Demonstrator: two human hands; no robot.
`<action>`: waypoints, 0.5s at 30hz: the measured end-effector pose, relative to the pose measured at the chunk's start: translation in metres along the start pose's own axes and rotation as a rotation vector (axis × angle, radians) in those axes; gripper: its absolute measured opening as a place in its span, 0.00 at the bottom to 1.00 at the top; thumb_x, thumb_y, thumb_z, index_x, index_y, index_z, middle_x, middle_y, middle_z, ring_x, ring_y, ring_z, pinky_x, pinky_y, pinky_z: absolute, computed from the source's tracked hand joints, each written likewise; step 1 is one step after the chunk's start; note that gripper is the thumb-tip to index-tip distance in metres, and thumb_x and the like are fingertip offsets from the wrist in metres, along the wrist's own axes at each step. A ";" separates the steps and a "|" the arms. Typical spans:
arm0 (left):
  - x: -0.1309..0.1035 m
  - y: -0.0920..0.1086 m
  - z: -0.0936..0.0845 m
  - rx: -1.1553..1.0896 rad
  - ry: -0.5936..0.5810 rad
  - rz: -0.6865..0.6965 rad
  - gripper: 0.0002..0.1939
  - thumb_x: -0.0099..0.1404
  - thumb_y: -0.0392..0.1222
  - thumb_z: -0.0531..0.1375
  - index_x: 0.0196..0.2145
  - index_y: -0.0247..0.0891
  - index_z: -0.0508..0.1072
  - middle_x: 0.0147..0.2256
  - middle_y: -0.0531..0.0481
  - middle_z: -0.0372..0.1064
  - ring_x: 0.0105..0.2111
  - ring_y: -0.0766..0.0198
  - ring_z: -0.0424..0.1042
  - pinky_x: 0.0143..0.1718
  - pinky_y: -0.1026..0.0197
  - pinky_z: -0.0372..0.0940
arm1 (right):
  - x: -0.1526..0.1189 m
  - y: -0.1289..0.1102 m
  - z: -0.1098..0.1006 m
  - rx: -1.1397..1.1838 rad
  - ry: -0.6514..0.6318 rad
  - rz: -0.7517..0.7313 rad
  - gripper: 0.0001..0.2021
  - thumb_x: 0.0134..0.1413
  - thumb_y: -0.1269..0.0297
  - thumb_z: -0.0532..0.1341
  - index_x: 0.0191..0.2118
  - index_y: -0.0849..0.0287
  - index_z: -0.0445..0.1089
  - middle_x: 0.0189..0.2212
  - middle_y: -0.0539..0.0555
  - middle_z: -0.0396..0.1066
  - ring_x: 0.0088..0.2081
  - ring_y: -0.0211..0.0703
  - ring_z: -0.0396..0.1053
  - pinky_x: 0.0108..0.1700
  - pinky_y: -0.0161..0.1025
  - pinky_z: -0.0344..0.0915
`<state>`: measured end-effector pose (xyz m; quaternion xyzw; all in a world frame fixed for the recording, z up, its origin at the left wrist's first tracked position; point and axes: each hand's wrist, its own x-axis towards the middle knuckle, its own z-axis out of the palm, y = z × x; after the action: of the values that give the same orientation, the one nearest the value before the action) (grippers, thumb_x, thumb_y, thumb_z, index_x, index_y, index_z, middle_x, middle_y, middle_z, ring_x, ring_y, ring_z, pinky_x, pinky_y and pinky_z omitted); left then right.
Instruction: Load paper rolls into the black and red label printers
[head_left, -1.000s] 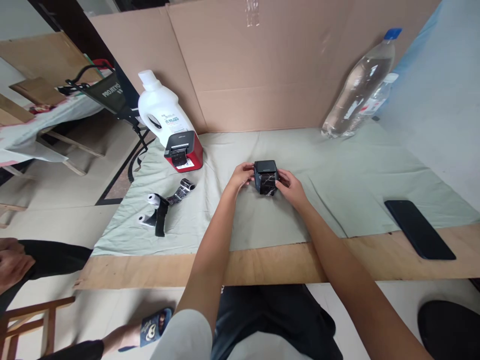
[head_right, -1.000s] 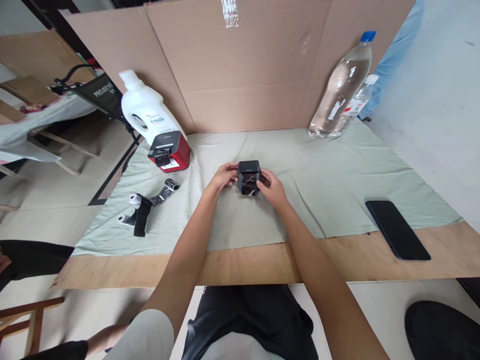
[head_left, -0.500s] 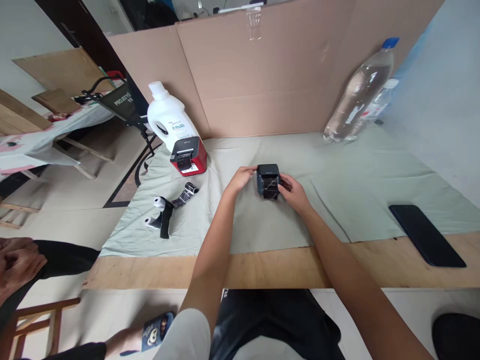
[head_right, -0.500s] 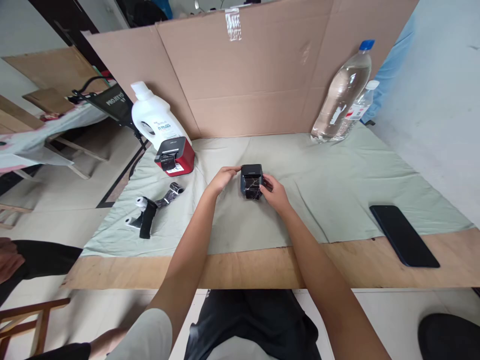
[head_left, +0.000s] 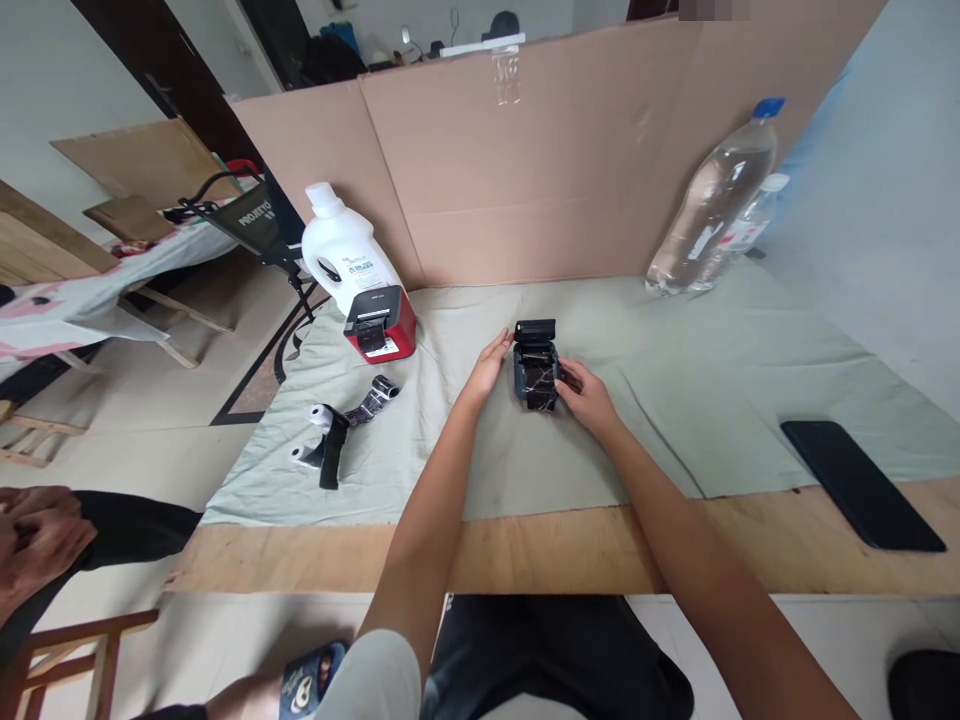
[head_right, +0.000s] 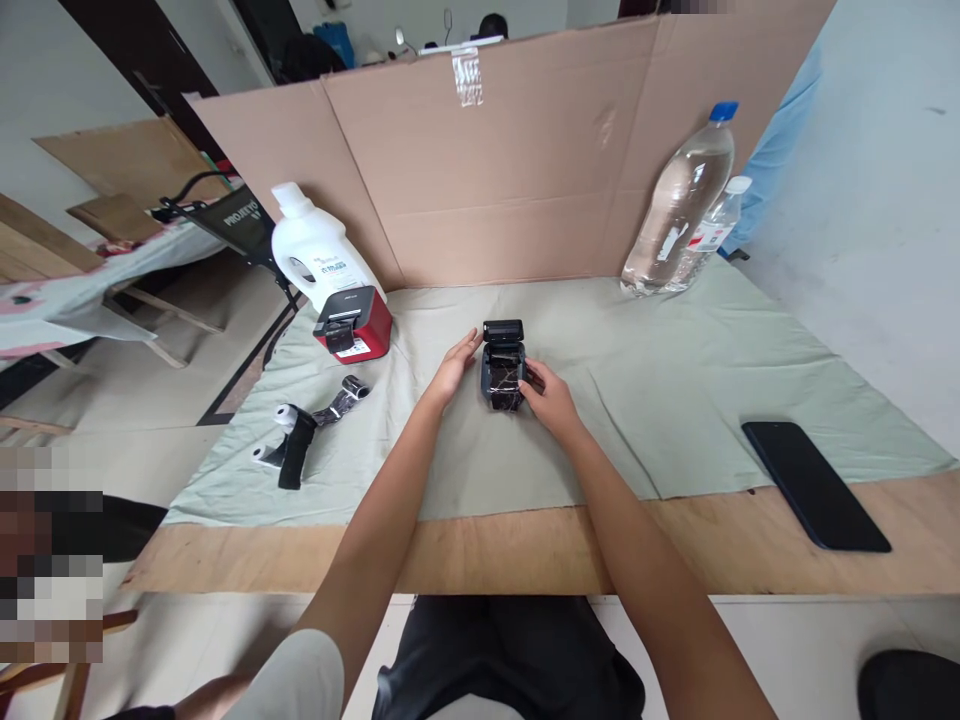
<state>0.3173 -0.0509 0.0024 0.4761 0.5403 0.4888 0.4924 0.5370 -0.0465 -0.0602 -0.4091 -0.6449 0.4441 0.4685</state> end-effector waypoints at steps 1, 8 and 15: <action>0.000 0.000 0.002 0.016 0.004 0.015 0.32 0.78 0.46 0.50 0.75 0.39 0.56 0.74 0.48 0.54 0.75 0.62 0.54 0.72 0.57 0.55 | 0.000 0.000 0.000 0.000 -0.003 -0.002 0.31 0.54 0.46 0.69 0.61 0.56 0.74 0.61 0.63 0.75 0.63 0.60 0.73 0.70 0.61 0.64; 0.000 -0.001 0.012 0.195 0.074 0.103 0.27 0.78 0.44 0.52 0.71 0.39 0.65 0.71 0.47 0.62 0.75 0.62 0.53 0.74 0.59 0.50 | 0.000 -0.001 -0.001 -0.006 -0.009 -0.007 0.31 0.55 0.45 0.69 0.61 0.55 0.74 0.61 0.61 0.75 0.63 0.59 0.73 0.70 0.60 0.64; 0.010 0.027 0.010 0.810 0.070 0.308 0.14 0.71 0.38 0.60 0.48 0.45 0.84 0.52 0.46 0.81 0.56 0.50 0.75 0.66 0.51 0.61 | 0.000 -0.002 0.000 -0.017 -0.015 -0.013 0.32 0.55 0.44 0.69 0.60 0.57 0.74 0.61 0.63 0.75 0.62 0.60 0.74 0.69 0.60 0.66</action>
<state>0.3273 -0.0385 0.0283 0.6890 0.6275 0.3209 0.1688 0.5370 -0.0471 -0.0586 -0.4057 -0.6547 0.4388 0.4629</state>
